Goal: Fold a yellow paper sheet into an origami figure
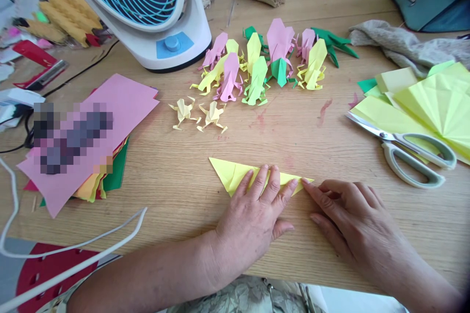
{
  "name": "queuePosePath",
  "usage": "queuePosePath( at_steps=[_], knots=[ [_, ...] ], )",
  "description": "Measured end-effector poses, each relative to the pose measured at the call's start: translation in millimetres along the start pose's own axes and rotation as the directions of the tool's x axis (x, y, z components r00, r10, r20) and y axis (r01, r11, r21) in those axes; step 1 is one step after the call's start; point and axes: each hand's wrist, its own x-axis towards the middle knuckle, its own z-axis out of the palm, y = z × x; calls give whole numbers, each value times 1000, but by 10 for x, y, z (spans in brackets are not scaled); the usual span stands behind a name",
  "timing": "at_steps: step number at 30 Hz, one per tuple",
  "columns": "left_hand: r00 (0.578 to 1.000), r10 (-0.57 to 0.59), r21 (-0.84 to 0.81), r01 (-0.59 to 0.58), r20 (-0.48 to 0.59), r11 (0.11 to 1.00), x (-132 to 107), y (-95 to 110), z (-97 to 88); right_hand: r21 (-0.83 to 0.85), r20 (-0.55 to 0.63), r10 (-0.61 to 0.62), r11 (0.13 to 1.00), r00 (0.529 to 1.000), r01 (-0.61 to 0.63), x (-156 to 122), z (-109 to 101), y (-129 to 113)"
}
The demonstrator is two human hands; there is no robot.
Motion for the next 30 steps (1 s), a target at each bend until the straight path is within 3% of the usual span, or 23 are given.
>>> queuePosePath(
  at_steps=[13,20,30],
  knots=[
    [1000,5,13,-5,2,1000,33,-13,-27,-44,49,14,999,999,-12,35,-37,-24],
    [1000,-1,17,1,5,1000,34,-17,-23,-181,-12,-40,983,999,37,181,-75,-204],
    [1000,-10,-4,10,-10,1000,20,1,-6,-84,-19,-64,995,998,62,178,-29,-194]
  ],
)
